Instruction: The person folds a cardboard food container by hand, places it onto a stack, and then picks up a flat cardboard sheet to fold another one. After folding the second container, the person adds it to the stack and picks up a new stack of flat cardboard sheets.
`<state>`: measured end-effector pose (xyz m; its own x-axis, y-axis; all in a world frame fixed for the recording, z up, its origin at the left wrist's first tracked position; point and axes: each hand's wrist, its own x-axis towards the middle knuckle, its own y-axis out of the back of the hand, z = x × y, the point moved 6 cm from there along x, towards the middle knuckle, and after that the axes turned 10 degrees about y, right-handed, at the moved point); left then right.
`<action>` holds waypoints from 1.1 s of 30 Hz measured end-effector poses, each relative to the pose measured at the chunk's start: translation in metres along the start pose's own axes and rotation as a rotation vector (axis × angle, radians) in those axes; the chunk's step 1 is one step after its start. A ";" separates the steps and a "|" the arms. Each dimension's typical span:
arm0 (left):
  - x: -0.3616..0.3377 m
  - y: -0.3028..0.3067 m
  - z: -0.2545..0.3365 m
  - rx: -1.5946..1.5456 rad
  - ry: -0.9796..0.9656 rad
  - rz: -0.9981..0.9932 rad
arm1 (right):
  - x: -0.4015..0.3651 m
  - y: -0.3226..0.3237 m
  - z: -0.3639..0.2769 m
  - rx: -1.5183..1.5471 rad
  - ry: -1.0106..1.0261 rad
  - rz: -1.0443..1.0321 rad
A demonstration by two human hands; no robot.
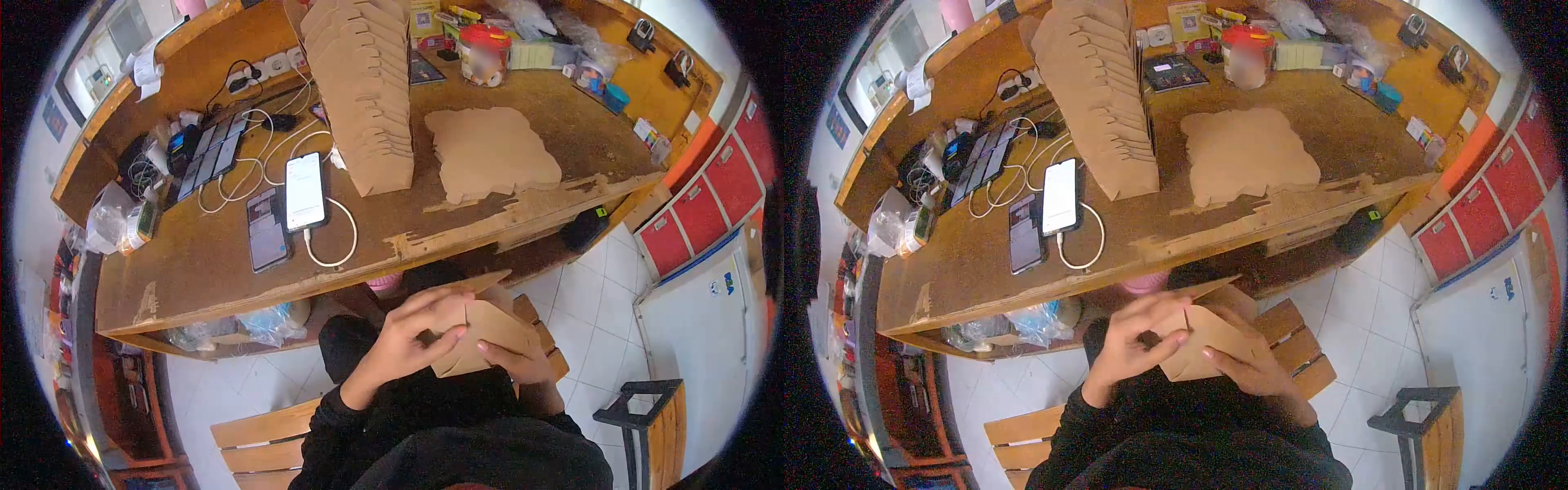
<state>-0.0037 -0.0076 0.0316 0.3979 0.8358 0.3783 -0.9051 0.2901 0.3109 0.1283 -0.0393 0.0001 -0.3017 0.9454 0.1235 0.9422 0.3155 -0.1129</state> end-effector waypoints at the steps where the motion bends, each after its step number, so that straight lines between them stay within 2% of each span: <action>1: -0.001 0.002 0.000 0.084 0.014 0.052 | 0.001 0.000 -0.001 -0.048 -0.018 -0.026; 3: -0.005 0.002 -0.002 0.128 -0.004 -0.015 | 0.001 0.000 0.001 -0.095 -0.037 -0.054; 5: -0.008 0.004 -0.003 0.171 -0.026 -0.083 | 0.004 0.000 -0.001 -0.203 0.096 -0.111; 7: -0.010 0.003 -0.009 0.202 0.081 -0.191 | 0.003 0.001 0.000 -0.132 0.074 -0.096; 9: -0.006 0.002 -0.007 0.198 0.037 -0.165 | 0.003 0.001 -0.001 -0.058 0.051 -0.085; 11: -0.004 -0.001 -0.006 0.196 -0.008 -0.139 | 0.004 0.005 -0.006 -0.131 0.045 -0.057; 13: -0.005 -0.007 0.000 0.414 -0.197 -0.041 | 0.006 0.006 -0.009 -0.138 0.053 -0.053; 15: -0.006 -0.007 0.005 0.443 -0.178 -0.025 | 0.009 0.007 -0.011 -0.147 0.063 -0.053; 17: -0.006 -0.007 0.005 0.471 -0.155 -0.011 | 0.010 0.008 -0.018 -0.274 0.162 -0.049; 20: -0.007 -0.005 0.001 0.350 -0.126 -0.062 | 0.012 0.009 -0.019 -0.256 0.180 -0.084; 22: -0.008 -0.007 -0.006 0.235 0.011 -0.130 | 0.010 0.010 -0.018 -0.179 0.137 -0.047; 27: -0.004 -0.011 -0.002 0.344 -0.062 -0.095 | 0.013 0.012 -0.011 -0.040 0.109 0.000; 29: -0.003 -0.011 0.001 0.399 -0.111 -0.060 | 0.016 0.015 -0.005 -0.043 0.145 -0.047; 31: -0.004 -0.009 -0.003 0.184 -0.025 -0.148 | 0.019 0.017 -0.009 -0.128 0.152 -0.111; 32: -0.005 -0.004 -0.005 0.183 -0.024 -0.150 | 0.019 0.015 -0.010 -0.213 0.158 -0.177; 33: -0.006 -0.002 -0.016 -0.075 0.104 -0.263 | 0.018 0.013 -0.011 -0.210 0.156 -0.175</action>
<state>-0.0063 -0.0058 0.0147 0.6066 0.7692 0.2009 -0.7828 0.5339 0.3196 0.1366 -0.0191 0.0118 -0.4515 0.8488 0.2750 0.8922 0.4331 0.1280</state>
